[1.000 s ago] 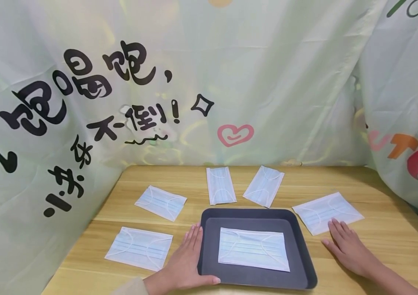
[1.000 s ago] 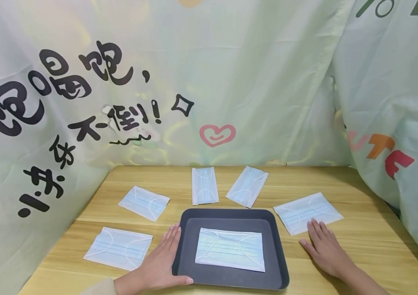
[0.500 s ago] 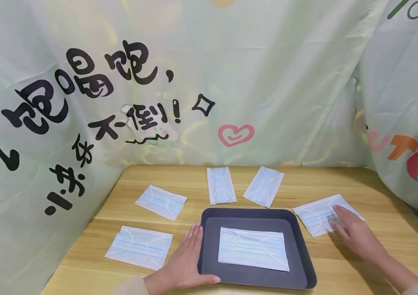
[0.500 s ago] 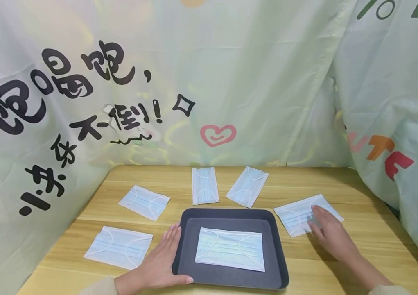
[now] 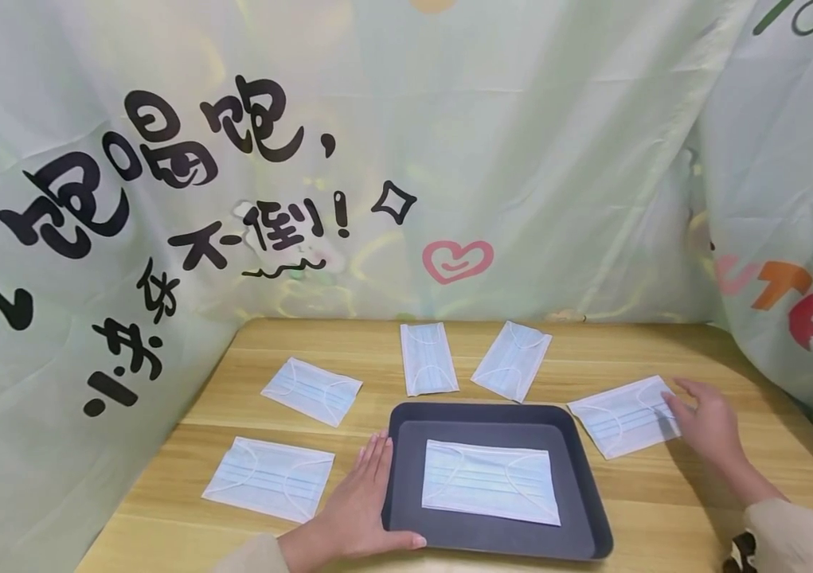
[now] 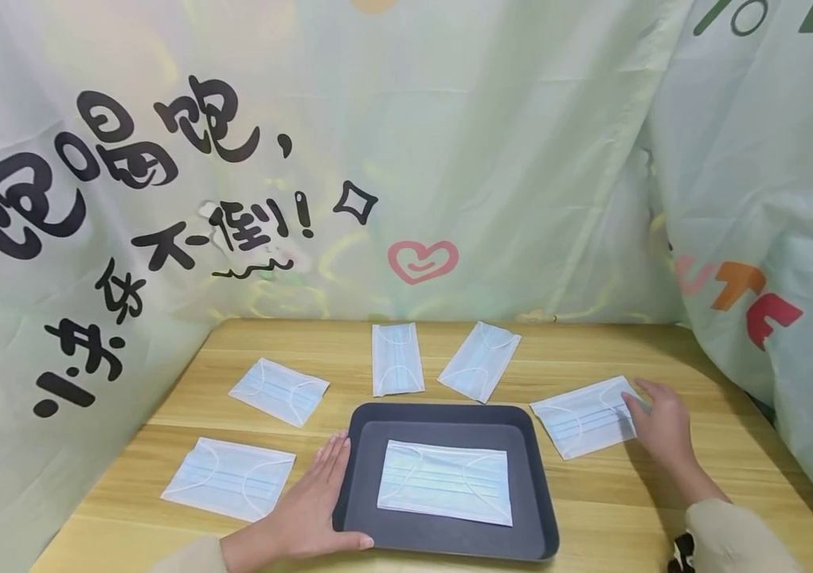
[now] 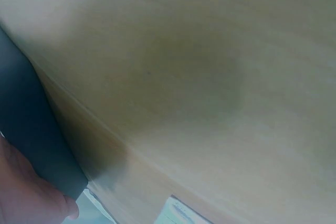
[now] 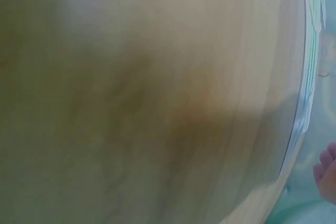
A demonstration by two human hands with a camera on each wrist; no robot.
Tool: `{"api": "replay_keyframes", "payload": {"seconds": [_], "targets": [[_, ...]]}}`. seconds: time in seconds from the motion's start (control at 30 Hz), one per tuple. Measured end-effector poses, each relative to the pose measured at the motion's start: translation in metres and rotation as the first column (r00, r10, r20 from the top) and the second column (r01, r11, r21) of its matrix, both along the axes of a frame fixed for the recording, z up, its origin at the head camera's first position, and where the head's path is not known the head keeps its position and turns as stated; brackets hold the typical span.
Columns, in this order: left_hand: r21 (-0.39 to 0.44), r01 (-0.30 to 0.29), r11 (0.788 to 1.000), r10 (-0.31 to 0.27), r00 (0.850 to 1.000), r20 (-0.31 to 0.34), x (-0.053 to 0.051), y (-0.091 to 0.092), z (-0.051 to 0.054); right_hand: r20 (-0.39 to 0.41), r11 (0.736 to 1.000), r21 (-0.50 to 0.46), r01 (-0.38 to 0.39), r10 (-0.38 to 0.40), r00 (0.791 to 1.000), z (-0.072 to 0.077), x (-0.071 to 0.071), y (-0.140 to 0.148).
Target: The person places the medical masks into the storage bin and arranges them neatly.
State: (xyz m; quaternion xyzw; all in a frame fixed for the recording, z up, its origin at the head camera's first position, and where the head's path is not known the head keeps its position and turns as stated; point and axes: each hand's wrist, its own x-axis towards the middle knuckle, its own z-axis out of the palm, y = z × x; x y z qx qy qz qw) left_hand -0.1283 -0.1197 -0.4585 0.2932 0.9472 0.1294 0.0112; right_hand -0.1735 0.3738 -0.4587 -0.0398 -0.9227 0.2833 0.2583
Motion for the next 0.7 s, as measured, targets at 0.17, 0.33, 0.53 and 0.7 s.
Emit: {"api": "replay_keyframes", "payload": {"seconds": [0.17, 0.33, 0.53, 0.7], "targets": [[0.001, -0.008, 1.0, 0.008, 1.0, 0.018, 0.0, 0.0, 0.0, 0.064, 1.0, 0.006, 0.026, -0.026, 0.998, -0.002, -0.007, 0.005], [0.003, -0.002, 1.0, 0.002, 1.0, -0.01, 0.001, 0.0, 0.0, 0.2, 0.999, -0.001, 0.05, -0.048, 0.979, -0.003, -0.012, 0.012], [0.005, 0.004, 1.0, -0.003, 1.0, -0.029, 0.001, 0.0, 0.0, 0.284, 0.995, 0.044, 0.085, -0.094, 0.954, 0.0, -0.016, 0.017], [0.002, 0.0, 1.0, 0.0, 1.0, -0.02, 0.001, -0.001, 0.0, 0.34, 0.99, 0.095, 0.101, -0.127, 0.932, 0.005, -0.02, 0.018]]}}
